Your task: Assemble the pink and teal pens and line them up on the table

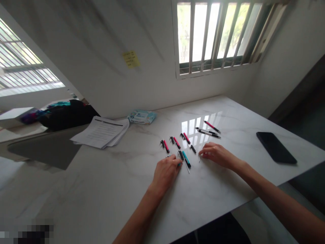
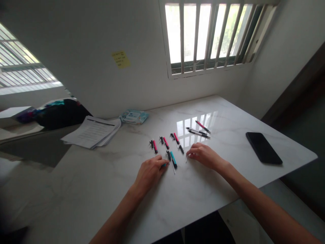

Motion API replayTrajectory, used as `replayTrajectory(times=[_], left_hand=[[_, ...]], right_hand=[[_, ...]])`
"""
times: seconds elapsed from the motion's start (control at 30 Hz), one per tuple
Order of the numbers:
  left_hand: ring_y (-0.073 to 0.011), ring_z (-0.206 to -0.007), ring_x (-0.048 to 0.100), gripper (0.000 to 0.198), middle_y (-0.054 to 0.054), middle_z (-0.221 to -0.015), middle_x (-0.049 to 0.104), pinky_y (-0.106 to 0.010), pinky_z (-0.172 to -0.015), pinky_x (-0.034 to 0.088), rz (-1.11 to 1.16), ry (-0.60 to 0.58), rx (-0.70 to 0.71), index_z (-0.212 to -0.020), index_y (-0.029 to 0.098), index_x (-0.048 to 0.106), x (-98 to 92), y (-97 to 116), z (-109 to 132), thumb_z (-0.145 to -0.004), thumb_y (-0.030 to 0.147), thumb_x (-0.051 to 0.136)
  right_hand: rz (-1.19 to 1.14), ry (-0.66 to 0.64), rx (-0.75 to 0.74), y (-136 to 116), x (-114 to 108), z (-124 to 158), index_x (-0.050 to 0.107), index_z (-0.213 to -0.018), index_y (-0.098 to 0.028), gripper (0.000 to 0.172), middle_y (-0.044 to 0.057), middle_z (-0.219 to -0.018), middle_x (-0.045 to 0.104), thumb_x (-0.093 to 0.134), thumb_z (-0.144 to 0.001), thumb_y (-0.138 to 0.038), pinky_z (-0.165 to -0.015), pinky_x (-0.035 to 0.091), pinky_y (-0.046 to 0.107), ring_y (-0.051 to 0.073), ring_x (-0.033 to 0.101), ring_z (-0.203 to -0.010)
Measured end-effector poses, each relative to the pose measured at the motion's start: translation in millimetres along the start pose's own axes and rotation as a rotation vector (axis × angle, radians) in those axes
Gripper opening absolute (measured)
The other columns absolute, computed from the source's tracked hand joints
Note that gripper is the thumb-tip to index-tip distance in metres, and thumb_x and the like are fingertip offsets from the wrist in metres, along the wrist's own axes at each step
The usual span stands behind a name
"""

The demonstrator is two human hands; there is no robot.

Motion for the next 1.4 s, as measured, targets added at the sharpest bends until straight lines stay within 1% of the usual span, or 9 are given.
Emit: replayTrajectory(times=[0.13,0.33,0.47,0.57,0.73,0.93,1.23,1.3,1.4], left_hand=[[-0.017,-0.079,0.066,0.022,-0.002,-0.094,0.069,-0.028,-0.068,0.042,0.01,0.002,-0.014,-0.101,0.03,0.077,-0.8,2,-2,-0.1,0.026,0.056],[-0.0171,-0.082,0.066,0.022,-0.003,-0.097,0.069,-0.027,-0.068,0.042,-0.019,-0.013,0.024,-0.099,0.025,0.074,-1.4,6,-3,-0.101,0.025,0.053],[-0.0174,-0.083,0.065,0.021,-0.004,-0.104,0.068,-0.028,-0.07,0.045,0.075,0.089,0.046,-0.101,0.025,0.072,-10.0,4,0,-0.102,0.028,0.051],[-0.0181,-0.085,0.066,0.022,-0.004,-0.106,0.069,-0.029,-0.074,0.047,0.181,0.179,0.046,-0.101,0.025,0.072,-17.3,0,2,-0.102,0.03,0.051],[-0.0181,-0.088,0.067,0.016,-0.003,-0.104,0.07,-0.03,-0.079,0.047,0.358,0.251,0.038,-0.095,0.024,0.072,-22.4,-2,2,-0.097,0.029,0.057],[-0.0161,-0.075,0.061,0.015,-0.002,-0.093,0.071,-0.028,-0.071,0.045,0.533,0.265,-0.004,-0.087,0.022,0.072,-28.3,-3,2,-0.093,0.03,0.061],[-0.0116,-0.061,0.048,0.029,0.0,-0.073,0.064,-0.024,-0.058,0.036,1.093,0.136,-0.18,-0.088,0.016,0.074,-18.2,-17,-3,-0.082,0.045,0.074],[-0.0102,-0.058,0.045,0.031,0.0,-0.071,0.064,-0.024,-0.056,0.034,1.209,0.123,-0.218,-0.088,0.015,0.073,-15.0,-18,-4,-0.079,0.045,0.077],[-0.0081,-0.054,0.04,0.033,0.0,-0.072,0.065,-0.023,-0.053,0.029,1.34,0.106,-0.266,-0.091,0.016,0.071,-10.3,-18,-4,-0.076,0.044,0.079]], right_hand=[[0.011,-0.026,-0.018,-5,-2,1,0.076,-0.095,-0.025,0.015,0.006,-0.096,0.072,0.063,-0.1,-0.025,-0.081,0.052,0.033,0.021,0.065,-0.092],[0.074,-0.029,0.002,-12,-3,15,0.068,-0.093,-0.021,0.014,0.008,-0.098,0.069,0.057,-0.101,-0.02,-0.079,0.051,0.034,0.022,0.062,-0.092],[-0.003,0.085,0.164,-8,-10,26,0.066,-0.094,-0.021,0.016,0.008,-0.097,0.07,0.051,-0.101,-0.02,-0.076,0.051,0.033,0.021,0.064,-0.085],[-0.12,0.159,0.299,-5,-12,27,0.067,-0.106,-0.022,0.016,0.006,-0.092,0.073,0.054,-0.098,-0.025,-0.069,0.051,0.031,0.019,0.066,-0.075],[-0.167,0.198,0.442,-10,0,9,0.069,-0.109,-0.023,0.021,0.002,-0.078,0.073,0.057,-0.093,-0.025,-0.065,0.049,0.029,0.019,0.067,-0.068],[-0.121,0.227,0.554,-15,13,-12,0.071,-0.11,-0.022,0.022,0.004,-0.08,0.075,0.06,-0.091,-0.024,-0.068,0.048,0.03,0.021,0.069,-0.072],[-0.185,0.216,0.415,-32,10,-3,0.073,-0.109,-0.024,0.023,0.003,-0.085,0.075,0.055,-0.095,-0.022,-0.073,0.052,0.032,0.02,0.07,-0.076],[-0.21,0.247,0.372,-38,5,-1,0.073,-0.11,-0.024,0.021,0.004,-0.091,0.076,0.058,-0.094,-0.022,-0.078,0.055,0.035,0.021,0.071,-0.081],[-0.299,0.314,0.217,-62,-7,-3,0.07,-0.118,-0.026,0.026,0.005,-0.106,0.075,0.065,-0.092,-0.023,-0.086,0.057,0.038,0.022,0.07,-0.093]])
Point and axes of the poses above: each hand's wrist, its own z-axis away from the middle knuckle, its own x-axis out of the palm, y = z × x, the point moved 5 cm from there along -z, towards the middle knuckle
